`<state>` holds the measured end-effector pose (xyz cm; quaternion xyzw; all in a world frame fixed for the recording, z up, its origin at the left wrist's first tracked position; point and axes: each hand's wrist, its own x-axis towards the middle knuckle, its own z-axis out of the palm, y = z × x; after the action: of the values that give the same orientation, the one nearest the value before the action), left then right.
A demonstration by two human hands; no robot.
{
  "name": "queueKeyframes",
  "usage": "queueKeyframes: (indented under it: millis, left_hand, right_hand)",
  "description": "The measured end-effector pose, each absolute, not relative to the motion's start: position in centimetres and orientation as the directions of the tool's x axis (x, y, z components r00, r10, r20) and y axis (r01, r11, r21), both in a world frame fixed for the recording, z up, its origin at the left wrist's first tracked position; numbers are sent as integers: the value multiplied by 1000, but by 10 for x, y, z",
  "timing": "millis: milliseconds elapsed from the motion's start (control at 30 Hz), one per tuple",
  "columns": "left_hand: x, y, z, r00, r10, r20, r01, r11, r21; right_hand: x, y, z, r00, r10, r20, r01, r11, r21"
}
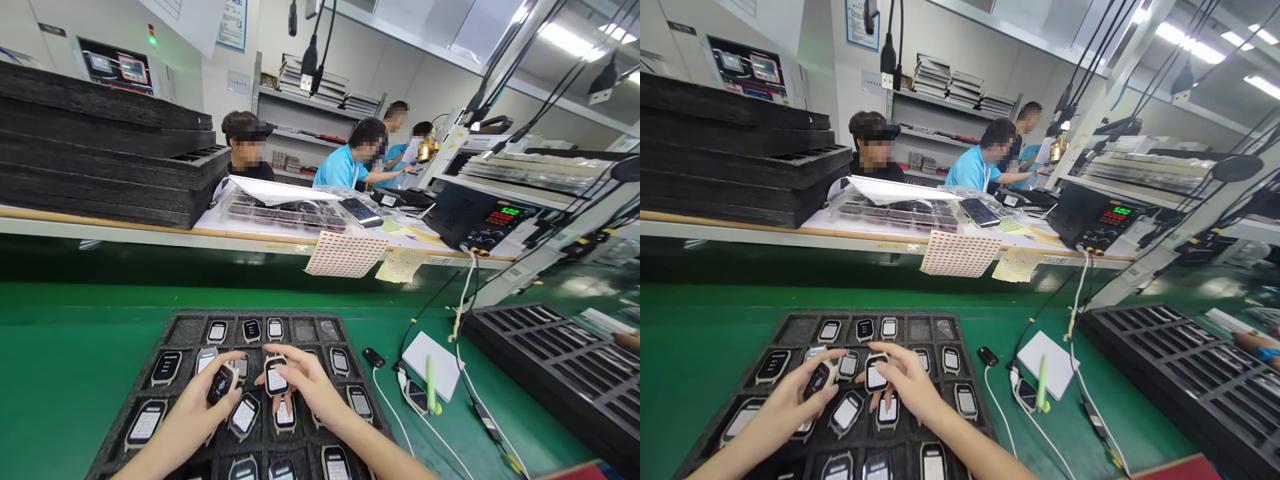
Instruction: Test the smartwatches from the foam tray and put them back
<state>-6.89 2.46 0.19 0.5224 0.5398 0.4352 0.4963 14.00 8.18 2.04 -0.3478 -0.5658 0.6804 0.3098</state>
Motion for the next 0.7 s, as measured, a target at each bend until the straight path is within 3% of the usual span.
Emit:
queueKeyframes:
  millis: [333, 533, 700]
  left_hand:
    - [-71, 22, 7, 76, 997, -30, 197, 15, 980]
    - [-71, 22, 9, 11, 1000, -4, 180, 2, 984]
    - [-73, 22, 7, 33, 998, -51, 166, 45, 985]
  right_hand:
    - [141, 82, 21, -573, 811, -119, -26, -163, -986]
    - [140, 82, 21, -571, 810, -135, -7, -168, -986]
    - [140, 82, 22, -570, 810, -138, -3, -170, -986]
